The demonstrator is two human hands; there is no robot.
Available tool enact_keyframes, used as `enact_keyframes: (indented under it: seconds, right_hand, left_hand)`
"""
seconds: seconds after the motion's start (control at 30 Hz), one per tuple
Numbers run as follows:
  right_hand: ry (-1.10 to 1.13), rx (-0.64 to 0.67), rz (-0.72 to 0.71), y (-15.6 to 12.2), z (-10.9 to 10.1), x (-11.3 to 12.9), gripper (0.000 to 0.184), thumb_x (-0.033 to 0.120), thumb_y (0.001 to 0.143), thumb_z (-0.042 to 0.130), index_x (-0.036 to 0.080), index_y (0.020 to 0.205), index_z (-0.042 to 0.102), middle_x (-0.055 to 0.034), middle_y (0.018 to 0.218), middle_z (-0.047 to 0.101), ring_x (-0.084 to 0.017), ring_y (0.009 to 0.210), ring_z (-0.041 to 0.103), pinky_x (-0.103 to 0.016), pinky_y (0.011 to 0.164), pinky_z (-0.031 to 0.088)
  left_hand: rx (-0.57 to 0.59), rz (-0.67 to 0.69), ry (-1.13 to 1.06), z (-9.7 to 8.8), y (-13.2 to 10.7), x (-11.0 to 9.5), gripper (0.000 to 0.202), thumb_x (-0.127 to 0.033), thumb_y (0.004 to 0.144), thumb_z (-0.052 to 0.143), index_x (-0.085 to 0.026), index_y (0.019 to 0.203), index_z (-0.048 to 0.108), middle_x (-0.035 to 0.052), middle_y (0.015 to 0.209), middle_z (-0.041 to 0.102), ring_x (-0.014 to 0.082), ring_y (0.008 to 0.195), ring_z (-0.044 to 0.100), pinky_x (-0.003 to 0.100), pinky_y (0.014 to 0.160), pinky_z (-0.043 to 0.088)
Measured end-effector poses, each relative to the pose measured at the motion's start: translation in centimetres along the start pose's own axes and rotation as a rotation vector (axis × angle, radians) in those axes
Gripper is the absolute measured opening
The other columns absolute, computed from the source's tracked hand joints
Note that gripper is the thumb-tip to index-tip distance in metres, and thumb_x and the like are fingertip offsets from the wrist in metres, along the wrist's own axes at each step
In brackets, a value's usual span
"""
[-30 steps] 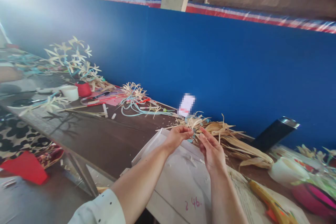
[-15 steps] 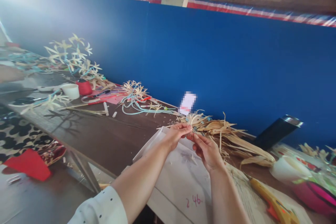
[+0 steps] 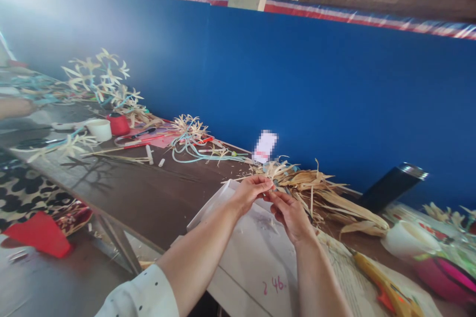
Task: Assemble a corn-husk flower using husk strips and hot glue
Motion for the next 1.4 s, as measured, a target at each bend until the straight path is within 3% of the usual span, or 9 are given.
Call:
enact_keyframes:
  seconds: [0.23, 0.47, 0.83, 1.2, 1.4]
  right_hand:
    - [0.161, -0.184, -0.106, 0.1, -1.4, 0.5, 0.034, 0.041, 0.062, 0.072, 0.024, 0.092, 0.069, 0.0002, 0.076, 0.063, -0.007, 0.051, 0.043, -0.019, 0.040, 0.027]
    - [0.136, -0.216, -0.154, 0.4, -1.4, 0.2, 0.034, 0.040, 0.060, 0.075, 0.019, 0.085, 0.070, -0.0005, 0.067, 0.061, -0.005, 0.045, 0.036, -0.020, 0.040, 0.024]
    - [0.033, -0.287, -0.229, 0.2, -1.7, 0.7, 0.040, 0.047, 0.056, 0.075, 0.016, 0.080, 0.069, 0.0013, 0.057, 0.058, -0.005, 0.041, 0.035, -0.021, 0.039, 0.023]
    - [0.162, -0.329, -0.190, 0.5, -2.2, 0.1, 0.033, 0.039, 0.056, 0.078, 0.017, 0.076, 0.066, 0.0009, 0.057, 0.060, -0.008, 0.046, 0.046, -0.020, 0.043, 0.029]
    - [0.228, -0.298, -0.203, 0.4, -2.3, 0.3, 0.026, 0.034, 0.058, 0.078, 0.016, 0.073, 0.064, 0.0033, 0.053, 0.056, -0.005, 0.043, 0.040, -0.018, 0.041, 0.027]
  left_hand:
    - [-0.021, -0.012, 0.123, 0.0, 0.1, 0.3, 0.031, -0.037, 0.060, 0.073, -0.012, 0.071, 0.059, 0.0021, 0.070, 0.061, 0.0061, 0.059, 0.048, 0.020, 0.056, 0.032]
    - [-0.005, -0.030, 0.224, -0.1, 0.4, 1.5, 0.032, -0.038, 0.058, 0.072, -0.012, 0.071, 0.060, -0.0003, 0.066, 0.057, 0.0055, 0.055, 0.046, 0.021, 0.056, 0.033]
    - [-0.055, -0.011, 0.344, 0.4, 0.1, 0.9, 0.027, -0.035, 0.059, 0.070, -0.012, 0.069, 0.060, -0.0022, 0.057, 0.054, 0.0066, 0.054, 0.048, 0.020, 0.053, 0.034]
    - [0.092, -0.055, 0.305, 1.1, -0.3, 0.9, 0.026, -0.032, 0.059, 0.070, -0.012, 0.072, 0.061, -0.0002, 0.065, 0.057, 0.0067, 0.059, 0.048, 0.021, 0.055, 0.035]
    - [0.141, -0.112, 0.395, 1.2, -0.6, 1.2, 0.025, -0.034, 0.061, 0.067, -0.013, 0.073, 0.065, 0.0006, 0.068, 0.058, 0.0085, 0.064, 0.050, 0.021, 0.058, 0.037]
Point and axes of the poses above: each hand's wrist, its own y-axis towards the middle knuckle, its own z-axis out of the palm, x = y × z, the point moved 5 cm from there along y, towards the middle knuckle
